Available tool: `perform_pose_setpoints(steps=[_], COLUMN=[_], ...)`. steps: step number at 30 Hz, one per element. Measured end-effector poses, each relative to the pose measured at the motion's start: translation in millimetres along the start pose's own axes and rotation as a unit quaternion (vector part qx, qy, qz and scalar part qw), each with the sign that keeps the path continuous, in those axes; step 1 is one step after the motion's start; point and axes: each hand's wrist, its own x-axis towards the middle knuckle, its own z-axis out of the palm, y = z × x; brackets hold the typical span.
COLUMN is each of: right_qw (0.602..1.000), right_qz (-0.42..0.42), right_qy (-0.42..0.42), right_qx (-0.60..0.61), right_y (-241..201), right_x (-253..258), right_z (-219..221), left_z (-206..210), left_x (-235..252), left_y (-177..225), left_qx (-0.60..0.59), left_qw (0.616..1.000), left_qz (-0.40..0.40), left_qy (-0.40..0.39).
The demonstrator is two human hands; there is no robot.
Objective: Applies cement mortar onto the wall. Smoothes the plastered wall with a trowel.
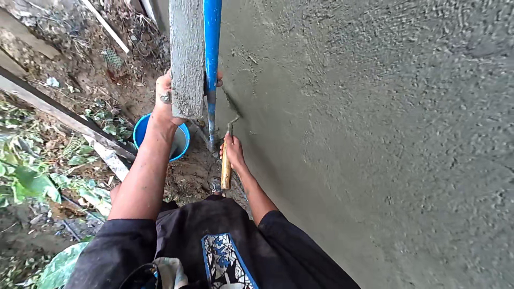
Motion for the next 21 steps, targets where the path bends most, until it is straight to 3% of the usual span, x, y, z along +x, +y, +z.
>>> perform_pose_setpoints(steps=[15,21], right_qw=[0.987,0.972], right_qz=[-0.156,-0.220], right_qy=[0.021,-0.018], right_qx=[0.032,0.084], right_y=[-80.9,-77.1], right_x=[-110.6,-114.5], right_z=[-19.2,-36.2], left_z=[-3.2,-4.9], left_x=[1.6,-5.4], left_y=[-2.5,-0.8], left_qx=[0.022,0.007], left_qw=[1.000,0.999], left_qz=[0.018,0.028], left_qy=[-0.012,-0.021])
